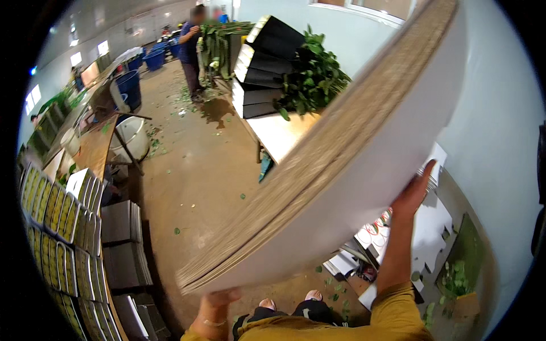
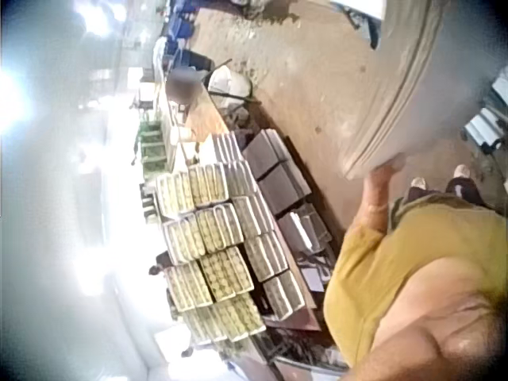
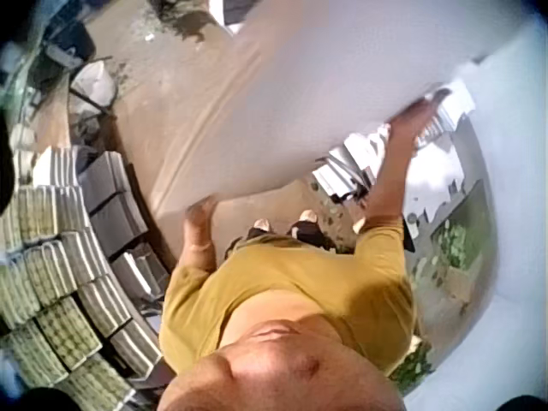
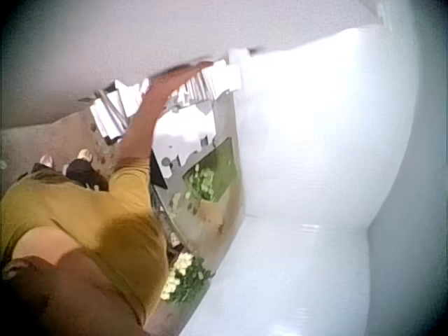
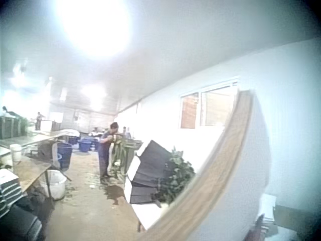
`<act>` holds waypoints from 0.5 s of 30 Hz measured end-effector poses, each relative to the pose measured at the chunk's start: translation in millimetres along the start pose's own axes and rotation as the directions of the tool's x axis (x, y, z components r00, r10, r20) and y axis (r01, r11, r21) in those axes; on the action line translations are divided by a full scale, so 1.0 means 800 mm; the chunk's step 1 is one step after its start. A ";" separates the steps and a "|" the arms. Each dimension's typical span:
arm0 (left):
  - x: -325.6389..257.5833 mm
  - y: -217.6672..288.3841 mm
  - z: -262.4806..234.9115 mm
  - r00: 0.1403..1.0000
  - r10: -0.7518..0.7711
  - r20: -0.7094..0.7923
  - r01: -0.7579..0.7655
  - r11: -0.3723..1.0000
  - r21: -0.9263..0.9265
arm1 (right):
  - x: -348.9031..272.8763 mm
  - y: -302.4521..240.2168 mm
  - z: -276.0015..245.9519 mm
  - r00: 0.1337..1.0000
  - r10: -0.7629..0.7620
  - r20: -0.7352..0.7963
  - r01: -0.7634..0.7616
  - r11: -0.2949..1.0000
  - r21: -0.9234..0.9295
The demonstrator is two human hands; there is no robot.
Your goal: The person arranges white roses and green leaves into white paper sleeves, folds the sleeves closed, and staples them shut. The person then applies a round sticker to the sealed package and places it on a nearby table. The person repeats this process with additional roses and leaves.
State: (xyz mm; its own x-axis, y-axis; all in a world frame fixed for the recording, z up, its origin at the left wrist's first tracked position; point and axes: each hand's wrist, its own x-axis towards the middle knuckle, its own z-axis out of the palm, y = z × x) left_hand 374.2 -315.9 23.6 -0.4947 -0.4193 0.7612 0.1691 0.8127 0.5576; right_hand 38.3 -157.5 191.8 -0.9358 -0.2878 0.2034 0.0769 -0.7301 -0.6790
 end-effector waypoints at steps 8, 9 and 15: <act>0.157 0.096 0.239 0.756 -0.208 0.620 0.649 0.113 -0.753 | -0.014 -0.286 -0.141 0.801 -0.589 -0.106 0.506 0.762 -0.404; 0.178 0.119 0.278 0.769 -0.207 0.605 0.621 0.012 -0.784 | -0.016 -0.320 -0.162 0.781 -0.618 -0.092 0.522 0.726 -0.448; 0.190 0.195 0.471 0.700 -0.028 0.714 0.714 0.034 -0.699 | -0.005 -0.456 -0.261 0.728 -0.628 -0.275 0.320 0.666 -0.674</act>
State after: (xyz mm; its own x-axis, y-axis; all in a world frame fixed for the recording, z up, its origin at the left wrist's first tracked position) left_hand 4.5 -100.4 101.9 -0.9594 -0.0273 0.2808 0.2482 -0.5550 0.7940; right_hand -57.6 239.4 291.9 -0.8243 0.4194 0.3803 -0.4798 -0.1607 -0.8626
